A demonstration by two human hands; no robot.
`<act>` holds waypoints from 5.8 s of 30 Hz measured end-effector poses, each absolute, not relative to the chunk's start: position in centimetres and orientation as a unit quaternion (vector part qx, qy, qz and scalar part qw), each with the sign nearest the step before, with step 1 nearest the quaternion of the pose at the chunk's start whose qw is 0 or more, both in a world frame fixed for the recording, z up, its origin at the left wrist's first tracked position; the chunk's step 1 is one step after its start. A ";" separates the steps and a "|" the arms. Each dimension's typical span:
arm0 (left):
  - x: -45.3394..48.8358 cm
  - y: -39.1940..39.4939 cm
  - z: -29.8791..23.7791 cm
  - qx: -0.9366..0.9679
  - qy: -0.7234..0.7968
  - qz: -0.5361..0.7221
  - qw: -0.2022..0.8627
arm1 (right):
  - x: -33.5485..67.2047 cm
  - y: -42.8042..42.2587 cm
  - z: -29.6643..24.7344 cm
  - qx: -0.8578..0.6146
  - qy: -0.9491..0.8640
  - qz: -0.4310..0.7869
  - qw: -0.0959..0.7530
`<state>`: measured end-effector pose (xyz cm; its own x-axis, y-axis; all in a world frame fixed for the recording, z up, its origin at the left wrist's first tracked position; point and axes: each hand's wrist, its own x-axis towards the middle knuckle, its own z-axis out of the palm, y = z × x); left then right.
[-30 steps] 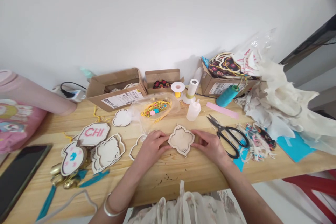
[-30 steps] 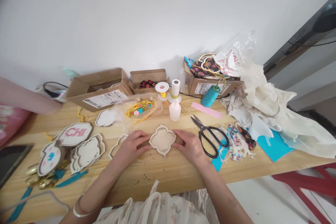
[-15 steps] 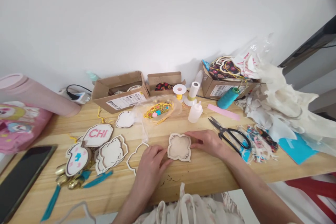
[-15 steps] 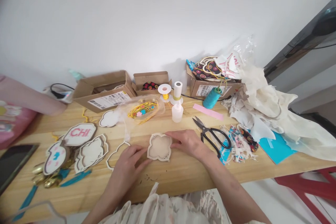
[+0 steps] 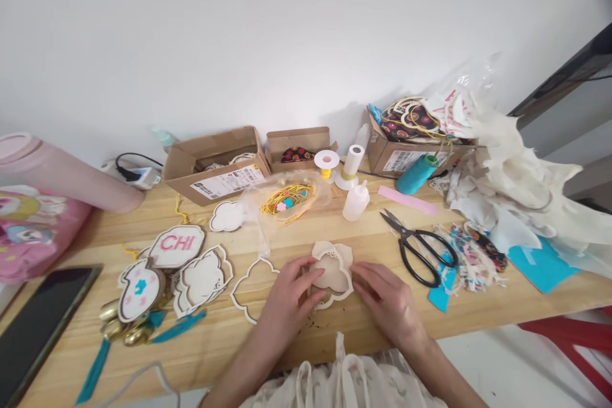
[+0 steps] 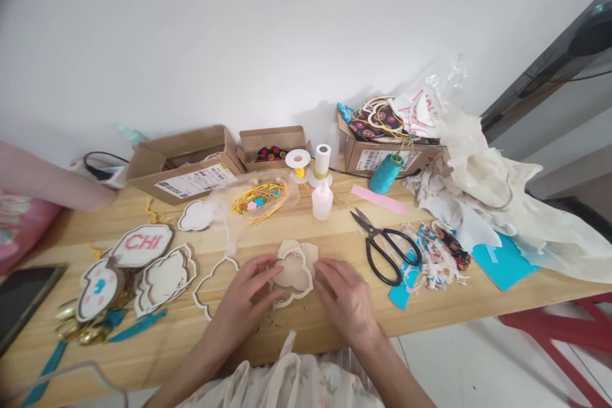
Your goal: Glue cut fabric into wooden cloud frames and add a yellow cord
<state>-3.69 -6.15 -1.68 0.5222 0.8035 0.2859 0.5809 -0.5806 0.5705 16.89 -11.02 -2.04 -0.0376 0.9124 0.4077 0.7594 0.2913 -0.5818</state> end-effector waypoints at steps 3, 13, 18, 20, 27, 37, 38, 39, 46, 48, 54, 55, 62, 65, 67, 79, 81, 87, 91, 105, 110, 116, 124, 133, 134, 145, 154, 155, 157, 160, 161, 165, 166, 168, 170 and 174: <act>-4.5 -6.6 -1.6 0.841 0.450 0.244 0.175 | 17.0 -11.0 -1.6 -0.583 -0.721 0.104 0.360; -5.2 -8.1 -2.7 0.897 0.400 0.124 0.144 | 16.9 -11.1 -2.0 -0.546 -0.780 0.110 0.285; -5.2 -8.8 -2.6 0.897 0.401 0.147 0.110 | 19.3 -8.6 -2.0 -0.447 -0.838 0.127 0.287; -5.1 -8.7 -2.5 0.893 0.409 0.158 0.098 | 19.5 -8.2 -1.8 -0.434 -0.844 0.128 0.289; -4.6 -8.1 -2.2 0.897 0.386 0.204 0.063 | 19.2 -9.6 -1.8 -0.451 -0.816 0.183 0.312; -4.8 -4.9 -0.9 0.905 0.356 0.198 0.124 | 18.9 -9.5 -1.3 -0.511 -0.753 0.191 0.369; -4.8 -4.3 -0.7 0.906 0.350 0.192 0.141 | 18.6 -9.6 -1.2 -0.527 -0.741 0.189 0.371; -4.8 -3.6 -0.4 0.909 0.342 0.176 0.162 | 18.3 -9.8 -1.1 -0.546 -0.728 0.182 0.372; -4.6 -0.4 0.4 0.913 0.295 0.097 0.265 | 15.4 -11.9 -1.6 -0.597 -0.719 0.046 0.353; -4.6 -0.3 0.2 0.913 0.291 0.110 0.265 | 15.2 -12.0 -2.1 -0.600 -0.719 0.046 0.347; -5.3 -1.9 -1.6 0.911 0.313 0.184 0.197 | 17.6 -9.4 -2.4 -0.541 -0.755 0.125 0.348; -5.3 -2.3 -1.9 0.909 0.319 0.195 0.184 | 18.2 -8.7 -2.3 -0.521 -0.771 0.141 0.338; -4.8 -3.3 -1.4 0.882 0.365 0.209 0.215 | 19.9 -6.2 -1.0 -0.461 -0.813 0.205 0.291; -4.3 -2.7 -0.6 0.864 0.386 0.198 0.255 | 19.8 -6.5 -0.8 -0.472 -0.799 0.207 0.310; -4.0 -2.3 -0.2 0.857 0.394 0.194 0.271 | 19.7 -6.7 -0.9 -0.479 -0.792 0.204 0.318; -5.1 -1.3 -1.1 0.881 0.341 0.192 0.265 | 19.8 -6.8 -1.9 -0.491 -0.794 0.176 0.312; -5.3 -1.2 -1.3 0.887 0.332 0.200 0.251 | 19.7 -6.8 -1.9 -0.489 -0.798 0.168 0.309; -5.4 -1.3 -1.7 0.906 0.298 0.223 0.202 | 19.7 -7.0 -1.9 -0.483 -0.806 0.148 0.309; -5.5 -1.5 -1.9 0.915 0.287 0.227 0.172 | 19.7 -7.0 -1.9 -0.485 -0.806 0.151 0.303; -5.8 -1.4 -2.5 0.915 0.297 0.219 0.164 | 19.7 -6.8 -1.8 -0.491 -0.795 0.188 0.301; -5.7 -1.4 -2.5 0.911 0.304 0.220 0.172 | 19.7 -6.9 -2.2 -0.502 -0.793 0.173 0.300; -5.7 -1.4 -2.5 0.913 0.301 0.230 0.151 | 19.6 -6.9 -2.0 -0.506 -0.799 0.161 0.283; -5.9 -1.5 -2.8 0.916 0.296 0.234 0.134 | 19.7 -6.9 -2.3 -0.507 -0.803 0.154 0.273; -6.3 -1.2 -2.6 0.914 0.294 0.233 0.154 | 19.5 -6.9 -1.7 -0.494 -0.799 0.184 0.289; -6.3 -1.2 -2.6 0.914 0.296 0.234 0.152 | 19.5 -6.9 -1.6 -0.494 -0.799 0.186 0.288; -6.2 -1.3 -3.0 0.917 0.303 0.215 0.142 | 19.5 -6.7 -2.1 -0.500 -0.794 0.192 0.289; -6.0 -1.3 -2.7 0.912 0.299 0.232 0.158 | 19.5 -6.9 -2.2 -0.492 -0.798 0.172 0.301; -6.0 -1.3 -2.6 0.911 0.299 0.232 0.164 | 19.5 -6.9 -2.2 -0.489 -0.801 0.168 0.302; -5.9 -1.4 -2.5 0.907 0.303 0.231 0.177 | 19.5 -6.9 -2.1 -0.484 -0.804 0.162 0.304; -5.9 -1.4 -2.1 0.904 0.310 0.222 0.194 | 19.3 -7.0 -1.8 -0.491 -0.799 0.164 0.306; -5.9 -1.3 -2.1 0.904 0.311 0.218 0.198 | 19.3 -6.9 -1.7 -0.497 -0.795 0.168 0.307; -5.9 -1.2 -2.0 0.905 0.310 0.205 0.209 | 19.2 -6.8 -1.7 -0.508 -0.779 0.187 0.316; -5.9 -1.2 -2.0 0.904 0.309 0.206 0.211 | 19.3 -6.7 -1.9 -0.507 -0.777 0.192 0.319; -5.9 -1.2 -2.0 0.903 0.312 0.207 0.212 | 19.3 -6.6 -2.1 -0.505 -0.776 0.195 0.325; -5.8 -1.2 -1.8 0.902 0.317 0.205 0.211 | 19.4 -6.5 -2.4 -0.501 -0.777 0.193 0.330; -5.9 -1.8 -1.0 0.896 0.343 0.194 0.203 | 19.5 -6.5 -2.8 -0.485 -0.783 0.188 0.342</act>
